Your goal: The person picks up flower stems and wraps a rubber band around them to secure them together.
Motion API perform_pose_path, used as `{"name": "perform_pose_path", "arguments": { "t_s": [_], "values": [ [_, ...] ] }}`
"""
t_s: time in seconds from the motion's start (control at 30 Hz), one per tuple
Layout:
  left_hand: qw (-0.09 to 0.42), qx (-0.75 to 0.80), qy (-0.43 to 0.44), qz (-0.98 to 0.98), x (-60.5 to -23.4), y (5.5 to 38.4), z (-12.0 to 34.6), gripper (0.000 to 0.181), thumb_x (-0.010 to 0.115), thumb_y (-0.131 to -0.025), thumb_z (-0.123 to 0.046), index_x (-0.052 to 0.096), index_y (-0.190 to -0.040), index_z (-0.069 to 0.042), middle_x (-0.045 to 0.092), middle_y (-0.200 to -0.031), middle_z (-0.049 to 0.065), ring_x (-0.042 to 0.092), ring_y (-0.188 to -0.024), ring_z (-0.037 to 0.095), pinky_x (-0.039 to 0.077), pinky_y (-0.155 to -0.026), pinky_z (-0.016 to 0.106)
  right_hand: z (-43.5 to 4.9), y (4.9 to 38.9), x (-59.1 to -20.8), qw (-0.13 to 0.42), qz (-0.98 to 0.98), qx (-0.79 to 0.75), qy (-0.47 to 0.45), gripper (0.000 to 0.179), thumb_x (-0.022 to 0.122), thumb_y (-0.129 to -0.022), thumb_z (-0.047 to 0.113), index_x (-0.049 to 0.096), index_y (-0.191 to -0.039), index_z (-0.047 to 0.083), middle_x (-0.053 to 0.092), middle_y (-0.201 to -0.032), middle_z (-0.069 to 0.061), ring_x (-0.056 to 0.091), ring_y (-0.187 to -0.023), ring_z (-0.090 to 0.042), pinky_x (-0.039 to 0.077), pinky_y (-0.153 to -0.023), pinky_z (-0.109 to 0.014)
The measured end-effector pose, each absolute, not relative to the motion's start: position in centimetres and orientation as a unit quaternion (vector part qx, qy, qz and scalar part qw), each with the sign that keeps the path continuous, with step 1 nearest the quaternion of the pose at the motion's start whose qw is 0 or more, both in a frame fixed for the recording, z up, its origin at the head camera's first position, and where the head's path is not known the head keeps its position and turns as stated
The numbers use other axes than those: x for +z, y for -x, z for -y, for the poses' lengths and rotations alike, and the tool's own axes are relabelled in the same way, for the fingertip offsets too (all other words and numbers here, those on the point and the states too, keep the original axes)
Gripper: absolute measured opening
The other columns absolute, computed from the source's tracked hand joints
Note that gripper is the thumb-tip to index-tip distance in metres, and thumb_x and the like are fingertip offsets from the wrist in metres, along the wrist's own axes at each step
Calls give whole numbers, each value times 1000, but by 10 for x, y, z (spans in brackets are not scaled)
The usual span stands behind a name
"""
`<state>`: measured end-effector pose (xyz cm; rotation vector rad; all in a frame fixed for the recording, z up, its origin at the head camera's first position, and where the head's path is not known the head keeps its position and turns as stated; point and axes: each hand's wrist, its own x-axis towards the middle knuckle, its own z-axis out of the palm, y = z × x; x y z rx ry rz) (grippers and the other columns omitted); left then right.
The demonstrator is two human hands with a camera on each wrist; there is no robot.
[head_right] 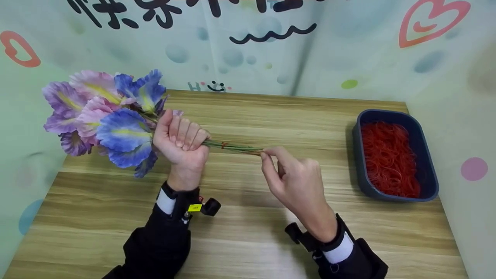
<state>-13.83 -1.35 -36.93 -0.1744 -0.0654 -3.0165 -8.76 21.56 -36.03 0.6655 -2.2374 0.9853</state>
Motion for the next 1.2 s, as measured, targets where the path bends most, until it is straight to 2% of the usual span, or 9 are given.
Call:
{"name": "perform_pose_path", "arguments": {
  "t_s": [0.2,0.33,0.43,0.57,0.73,0.93,1.1,1.2],
  "values": [
    [55,-997,55,24,-369,139,12,68,22,-116,-23,41,-51,-22,33,-41,-9,7,-44,6,2,-47,18,-221,89,-358,300,850,359,-243,55,60,-116,50,81,-97,3,34,-46,3,20,-48,8,17,-45,-18],
    [49,-997,62,22,-369,139,12,67,21,-116,-24,38,-51,-22,35,-40,-9,6,-45,6,2,-47,19,-225,89,-356,304,852,352,-240,42,66,-114,38,81,-98,2,35,-47,2,21,-48,8,18,-45,-18],
    [40,-997,70,16,-368,139,12,64,21,-116,-24,32,-53,-22,33,-41,-9,6,-45,6,2,-47,18,-227,90,-355,306,855,342,-240,45,65,-115,40,80,-98,1,36,-47,3,22,-48,8,20,-45,-19],
    [29,-997,77,3,-367,139,14,60,24,-116,-23,26,-56,-22,31,-42,-9,5,-45,6,2,-47,18,-230,93,-355,302,858,335,-246,60,57,-117,53,80,-98,2,35,-48,3,22,-48,8,20,-44,-21],
    [12,-996,85,-3,-368,138,15,60,21,-117,-25,25,-57,-21,38,-40,-8,4,-45,6,2,-47,18,-233,96,-356,288,855,342,-262,57,59,-116,53,82,-99,4,40,-51,4,25,-50,7,21,-45,-20],
    [-8,-995,96,-7,-367,136,16,60,16,-119,-27,22,-60,-22,39,-41,-7,2,-46,7,2,-48,18,-237,100,-357,264,845,359,-295,37,69,-114,39,84,-101,8,59,-62,2,34,-58,5,28,-53,-16],
    [-23,-995,96,-11,-367,137,17,61,17,-119,-29,22,-59,-22,38,-41,-6,2,-45,7,2,-48,18,-239,104,-357,237,839,359,-332,39,65,-115,40,85,-101,9,69,-82,-3,50,-71,1,40,-66,-12],
    [-35,-995,93,-5,-367,138,18,61,17,-119,-28,23,-58,-22,36,-41,-7,3,-45,6,1,-47,17,-241,105,-356,222,836,360,-349,41,63,-115,43,85,-100,11,68,-87,-3,52,-75,-2,41,-67,-13]
  ]
}}
